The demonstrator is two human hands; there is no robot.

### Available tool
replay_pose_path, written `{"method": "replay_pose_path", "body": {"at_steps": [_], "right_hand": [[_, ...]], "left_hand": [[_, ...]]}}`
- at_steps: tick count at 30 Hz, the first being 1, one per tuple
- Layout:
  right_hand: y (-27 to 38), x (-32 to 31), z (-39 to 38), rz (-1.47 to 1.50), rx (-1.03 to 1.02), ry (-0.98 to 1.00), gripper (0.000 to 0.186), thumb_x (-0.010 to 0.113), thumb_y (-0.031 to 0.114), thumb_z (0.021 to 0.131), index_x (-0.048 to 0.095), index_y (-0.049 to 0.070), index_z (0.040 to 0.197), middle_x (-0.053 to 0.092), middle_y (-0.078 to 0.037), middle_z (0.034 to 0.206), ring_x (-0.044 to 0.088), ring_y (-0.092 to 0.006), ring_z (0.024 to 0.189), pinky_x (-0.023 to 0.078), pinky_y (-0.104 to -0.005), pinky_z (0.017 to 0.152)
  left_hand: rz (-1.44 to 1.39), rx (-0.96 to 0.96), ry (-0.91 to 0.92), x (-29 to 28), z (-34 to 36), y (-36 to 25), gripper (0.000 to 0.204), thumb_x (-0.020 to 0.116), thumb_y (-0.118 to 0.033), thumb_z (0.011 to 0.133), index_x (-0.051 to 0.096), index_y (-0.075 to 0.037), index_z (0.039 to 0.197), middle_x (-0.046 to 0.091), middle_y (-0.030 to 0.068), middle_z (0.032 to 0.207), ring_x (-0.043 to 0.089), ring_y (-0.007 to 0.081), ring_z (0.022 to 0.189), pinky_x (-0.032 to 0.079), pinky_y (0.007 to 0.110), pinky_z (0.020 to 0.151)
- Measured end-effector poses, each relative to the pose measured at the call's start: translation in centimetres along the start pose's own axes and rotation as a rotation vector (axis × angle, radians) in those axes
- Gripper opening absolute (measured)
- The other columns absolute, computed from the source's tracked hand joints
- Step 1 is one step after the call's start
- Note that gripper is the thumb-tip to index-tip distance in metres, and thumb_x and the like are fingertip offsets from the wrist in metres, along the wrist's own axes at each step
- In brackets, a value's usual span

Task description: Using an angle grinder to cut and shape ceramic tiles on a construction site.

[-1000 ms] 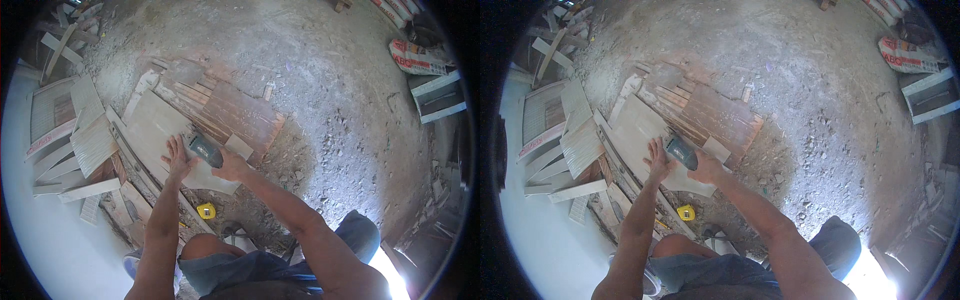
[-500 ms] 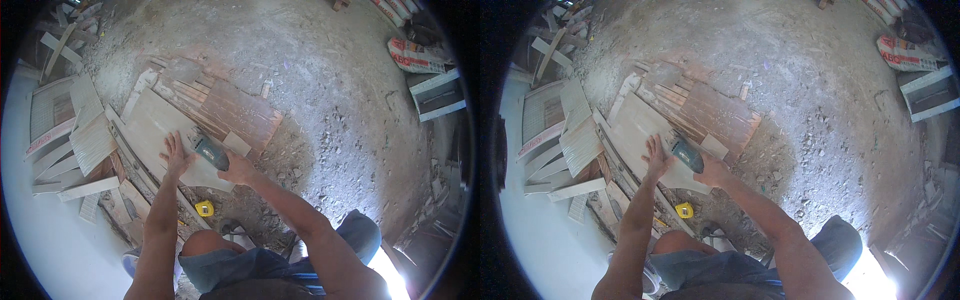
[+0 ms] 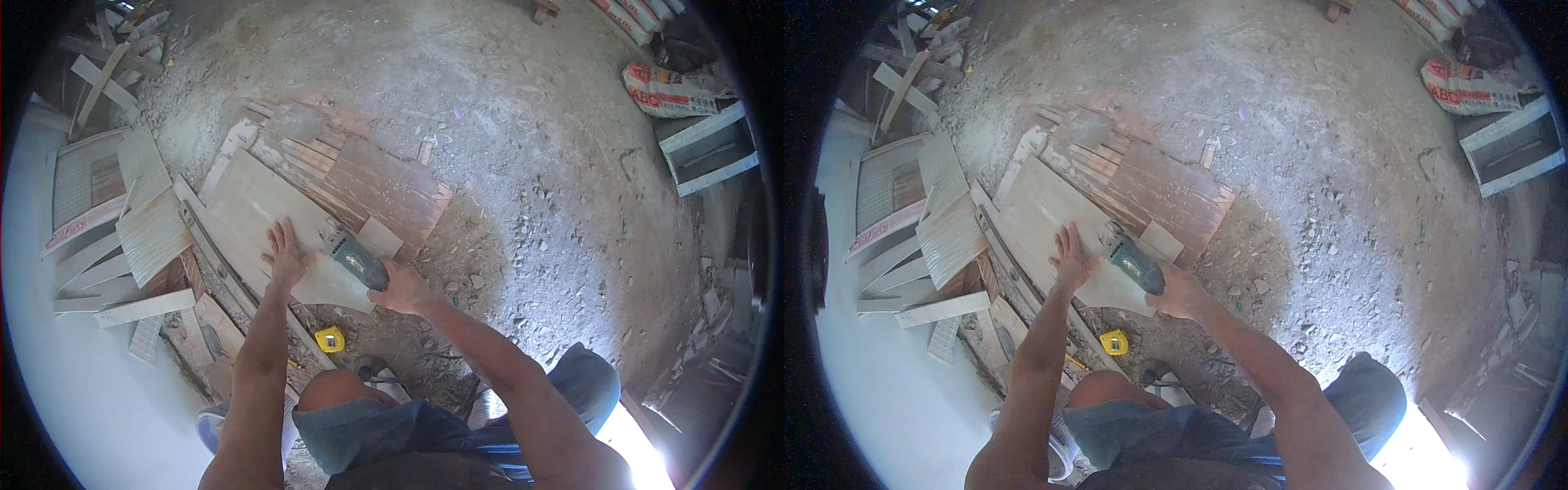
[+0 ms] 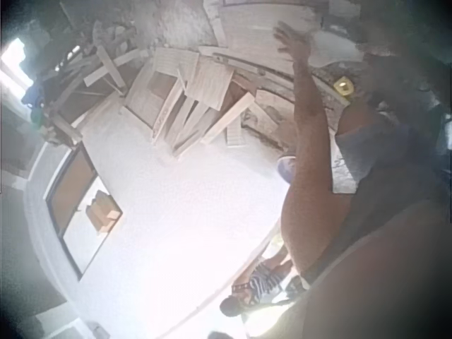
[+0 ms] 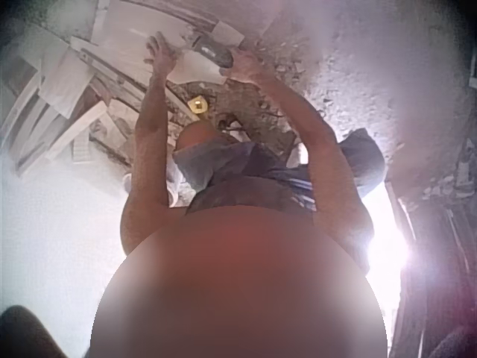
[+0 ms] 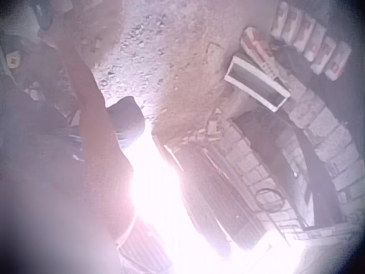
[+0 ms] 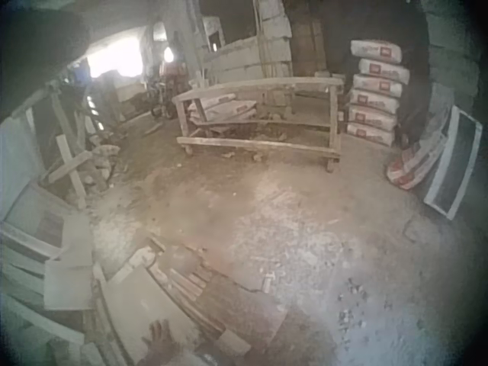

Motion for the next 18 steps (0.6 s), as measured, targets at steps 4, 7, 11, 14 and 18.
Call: {"method": "replay_pose_path", "body": {"at_steps": [4,7,11,14,18], "right_hand": [[0.4,-2.6,-2.2,0.055,0.052,-0.018,0.087,0.074,0.042,0.076,0.042,-0.002,0.143,0.063,-0.028,0.124,0.063,-0.0416,0.116,0.049,-0.0474,0.102],[-1.6,-5.6,-3.6,0.201,0.163,-0.063,0.085,0.074,0.043,0.076,0.046,-0.003,0.141,0.064,-0.028,0.123,0.063,-0.0404,0.115,0.049,-0.0457,0.100],[-3.7,-7.3,-3.4,0.239,0.127,-0.249,0.091,0.079,0.041,0.076,0.041,0.000,0.147,0.064,-0.026,0.127,0.064,-0.0372,0.116,0.049,-0.0430,0.102],[-4.4,-8.3,-3.7,0.266,0.096,-0.362,0.088,0.080,0.039,0.075,0.045,-0.001,0.144,0.066,-0.025,0.124,0.066,-0.0356,0.114,0.050,-0.0424,0.099],[-6.2,-8.8,-4.9,0.281,0.163,-0.384,0.083,0.079,0.038,0.074,0.048,-0.001,0.140,0.065,-0.025,0.123,0.064,-0.0366,0.117,0.049,-0.0466,0.099]], "left_hand": [[0.087,0.291,-0.280,3.0,-3.8,0.2,0.102,0.072,-0.060,0.083,0.024,-0.015,0.160,0.011,0.0265,0.165,0.005,0.0442,0.154,0.005,0.077,0.112],[0.161,0.530,-0.130,4.5,-8.0,-7.6,0.093,0.070,-0.059,0.084,0.032,-0.015,0.157,0.017,0.0242,0.164,0.011,0.0443,0.153,0.008,0.076,0.114],[0.206,0.733,-0.083,5.0,-7.7,-10.5,0.089,0.070,-0.057,0.083,0.036,-0.017,0.154,0.023,0.0204,0.162,0.017,0.0427,0.151,0.008,0.076,0.114],[0.198,0.863,-0.038,4.0,-6.2,-11.5,0.089,0.070,-0.055,0.082,0.036,-0.019,0.155,0.026,0.0192,0.160,0.018,0.0412,0.151,0.007,0.077,0.114],[0.244,1.024,0.121,2.3,-5.2,-14.7,0.090,0.075,-0.048,0.077,0.037,-0.020,0.154,0.034,0.0168,0.154,0.022,0.0377,0.150,0.008,0.075,0.115]]}}
Point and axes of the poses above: each hand's wrist, its own z-axis towards the middle knuckle, its own x-axis out of the palm, y = z × x, the point moved 2 cm from there along z, towards the middle knuckle
